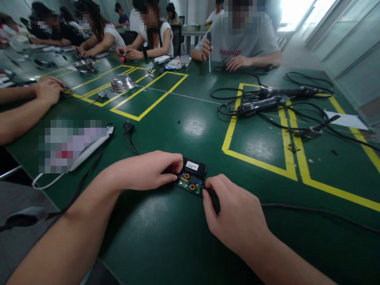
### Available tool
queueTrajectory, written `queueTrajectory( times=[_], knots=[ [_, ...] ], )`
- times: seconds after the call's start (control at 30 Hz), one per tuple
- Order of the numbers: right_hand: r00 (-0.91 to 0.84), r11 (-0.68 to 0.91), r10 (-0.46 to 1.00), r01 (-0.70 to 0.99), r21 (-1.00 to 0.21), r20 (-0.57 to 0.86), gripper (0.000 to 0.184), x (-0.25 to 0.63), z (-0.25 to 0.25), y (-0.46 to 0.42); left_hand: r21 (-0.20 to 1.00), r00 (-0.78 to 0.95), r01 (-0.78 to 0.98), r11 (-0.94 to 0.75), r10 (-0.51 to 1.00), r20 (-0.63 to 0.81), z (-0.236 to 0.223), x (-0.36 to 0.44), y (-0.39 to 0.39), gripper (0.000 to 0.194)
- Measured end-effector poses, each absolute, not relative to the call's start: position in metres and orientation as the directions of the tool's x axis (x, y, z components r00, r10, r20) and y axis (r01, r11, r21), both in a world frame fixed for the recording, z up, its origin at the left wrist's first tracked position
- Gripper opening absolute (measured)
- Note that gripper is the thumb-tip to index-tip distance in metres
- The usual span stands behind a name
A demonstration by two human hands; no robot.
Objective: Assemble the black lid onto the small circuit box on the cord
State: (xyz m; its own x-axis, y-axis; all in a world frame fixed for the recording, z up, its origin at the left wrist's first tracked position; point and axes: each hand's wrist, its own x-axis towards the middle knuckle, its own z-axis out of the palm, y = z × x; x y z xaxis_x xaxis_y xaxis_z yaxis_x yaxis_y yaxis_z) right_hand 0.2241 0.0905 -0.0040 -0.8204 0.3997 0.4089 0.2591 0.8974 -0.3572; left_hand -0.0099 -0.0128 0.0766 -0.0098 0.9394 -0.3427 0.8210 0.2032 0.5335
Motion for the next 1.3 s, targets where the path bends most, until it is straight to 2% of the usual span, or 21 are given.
queueTrajectory(
  times=[0.13,0.33,0.47,0.6,0.8,0.9,1.0,1.1,1.2,1.3],
  knots=[
    [-0.825,0.890,0.402,0.250,-0.381,0.398,0.016,0.225,-0.005,0.092,0.544,-0.022,0.807,0.230,0.932,-0.362,0.078,-0.010,-0.010,0.003],
    [-0.789,0.841,0.455,0.227,-0.491,0.413,0.014,0.226,-0.001,0.092,0.622,-0.021,0.760,0.189,0.963,-0.267,0.080,-0.016,-0.013,0.012],
    [-0.787,0.825,0.457,0.200,-0.529,0.415,0.011,0.226,0.001,0.094,0.623,-0.007,0.763,0.170,0.967,-0.254,0.077,-0.021,-0.014,0.012],
    [-0.789,0.844,0.437,0.193,-0.501,0.432,0.016,0.226,0.000,0.096,0.619,0.026,0.769,0.161,0.959,-0.282,0.069,-0.027,-0.011,0.008],
    [-0.792,0.890,0.391,0.195,-0.413,0.468,0.022,0.224,0.000,0.097,0.574,-0.011,0.803,0.159,0.968,-0.253,0.067,-0.027,-0.009,0.007],
    [-0.797,0.889,0.395,0.207,-0.408,0.456,0.021,0.223,-0.001,0.097,0.542,-0.014,0.833,0.110,0.984,-0.178,0.069,-0.018,-0.008,0.007],
    [-0.798,0.884,0.399,0.204,-0.420,0.452,0.019,0.223,-0.002,0.097,0.552,-0.031,0.833,0.031,0.999,-0.009,0.066,-0.010,-0.005,0.007],
    [-0.789,0.869,0.420,0.207,-0.449,0.449,0.012,0.222,-0.002,0.097,0.539,-0.037,0.842,-0.013,0.996,0.082,0.058,-0.007,0.001,0.018],
    [-0.778,0.846,0.454,0.222,-0.485,0.435,0.010,0.222,-0.003,0.097,0.500,-0.006,0.866,-0.004,1.000,0.018,0.049,-0.008,0.004,0.029],
    [-0.782,0.819,0.478,0.230,-0.526,0.401,0.017,0.223,-0.003,0.096,0.461,-0.056,0.886,0.056,0.998,-0.014,0.045,-0.011,0.005,0.036]
  ],
)
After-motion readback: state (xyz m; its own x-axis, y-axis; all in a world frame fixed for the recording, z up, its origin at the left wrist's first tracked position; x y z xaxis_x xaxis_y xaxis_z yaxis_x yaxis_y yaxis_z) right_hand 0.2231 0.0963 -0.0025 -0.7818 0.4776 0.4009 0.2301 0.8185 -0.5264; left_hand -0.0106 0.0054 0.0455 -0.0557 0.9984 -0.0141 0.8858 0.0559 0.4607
